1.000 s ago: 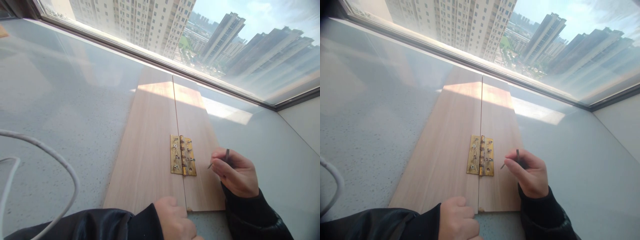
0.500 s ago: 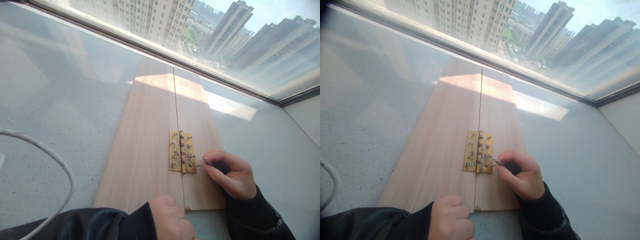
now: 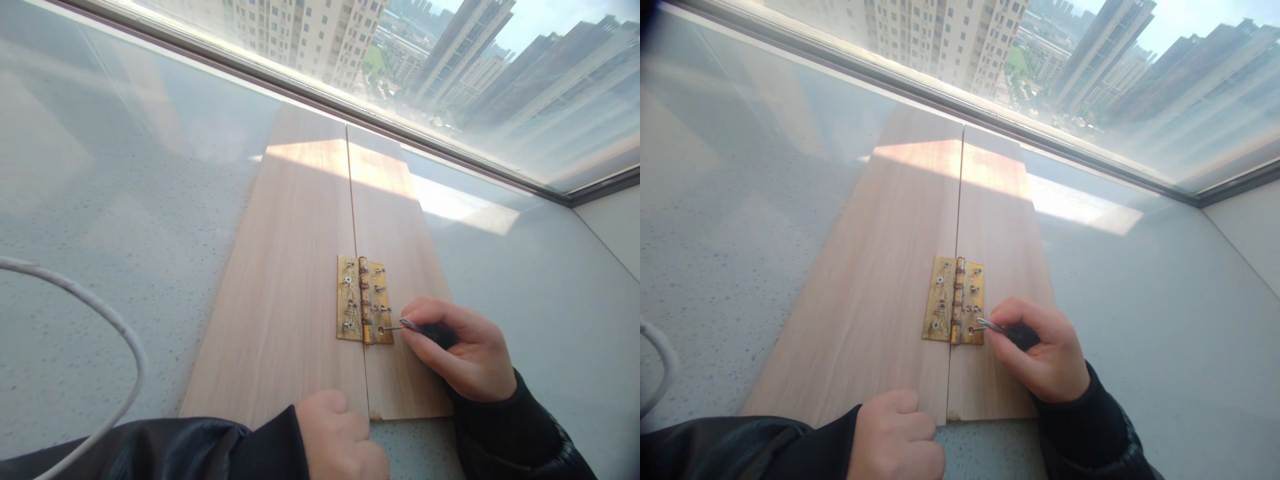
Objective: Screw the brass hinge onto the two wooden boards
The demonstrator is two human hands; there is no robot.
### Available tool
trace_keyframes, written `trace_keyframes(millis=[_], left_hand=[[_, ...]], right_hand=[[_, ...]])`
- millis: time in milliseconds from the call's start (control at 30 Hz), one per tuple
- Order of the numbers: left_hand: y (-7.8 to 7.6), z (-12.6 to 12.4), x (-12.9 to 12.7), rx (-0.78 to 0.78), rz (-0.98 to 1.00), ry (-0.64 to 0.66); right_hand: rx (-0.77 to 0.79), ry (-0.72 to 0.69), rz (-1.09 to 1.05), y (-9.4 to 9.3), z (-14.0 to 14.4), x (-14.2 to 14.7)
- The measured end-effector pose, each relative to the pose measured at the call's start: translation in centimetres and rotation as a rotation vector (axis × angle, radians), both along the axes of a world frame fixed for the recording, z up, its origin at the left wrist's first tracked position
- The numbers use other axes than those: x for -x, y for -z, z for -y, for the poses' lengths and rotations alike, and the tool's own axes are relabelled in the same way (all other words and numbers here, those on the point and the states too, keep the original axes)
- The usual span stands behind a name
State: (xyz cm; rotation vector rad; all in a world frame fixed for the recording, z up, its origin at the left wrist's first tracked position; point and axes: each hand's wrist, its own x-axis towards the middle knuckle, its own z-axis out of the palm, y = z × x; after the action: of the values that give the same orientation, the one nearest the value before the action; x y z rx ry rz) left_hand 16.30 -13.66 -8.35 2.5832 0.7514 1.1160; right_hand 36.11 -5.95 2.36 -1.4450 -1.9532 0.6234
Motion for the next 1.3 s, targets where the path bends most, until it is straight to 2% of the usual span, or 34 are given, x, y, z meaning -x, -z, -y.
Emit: trace_keyframes(millis=[133,300,600,800,1033,1300], left_hand=[[-1.0,-0.6,-0.2,0.001,0.064,-0.016],[-2.4,-1.4,-0.3,-0.058,-0.036,0.187],[-2.5,-0.8,-0.3,0.018,-0.055,0.131],[-2.8,-0.8,-0.2,0.047,-0.152,0.190],[-3.3,-1.3,-0.1,0.043,-0.085,0.202],[-3.3,-1.1,-0.1,0.069,-0.127,0.254]], right_hand=[[-0.025,-0.031,0.013,0.0,-0.1,0.3],[-0.038,-0.077,0.024,-0.5,-0.3,0.9],[-0.009,-0.146,0.021,-0.8,-0.2,0.7],[-0.017,-0.123,0.004,-0.5,-0.3,0.7],[0.024,-0.113,0.037,-0.3,-0.3,0.6],[-0.004,-0.155,0.064,-0.5,0.0,0.4]])
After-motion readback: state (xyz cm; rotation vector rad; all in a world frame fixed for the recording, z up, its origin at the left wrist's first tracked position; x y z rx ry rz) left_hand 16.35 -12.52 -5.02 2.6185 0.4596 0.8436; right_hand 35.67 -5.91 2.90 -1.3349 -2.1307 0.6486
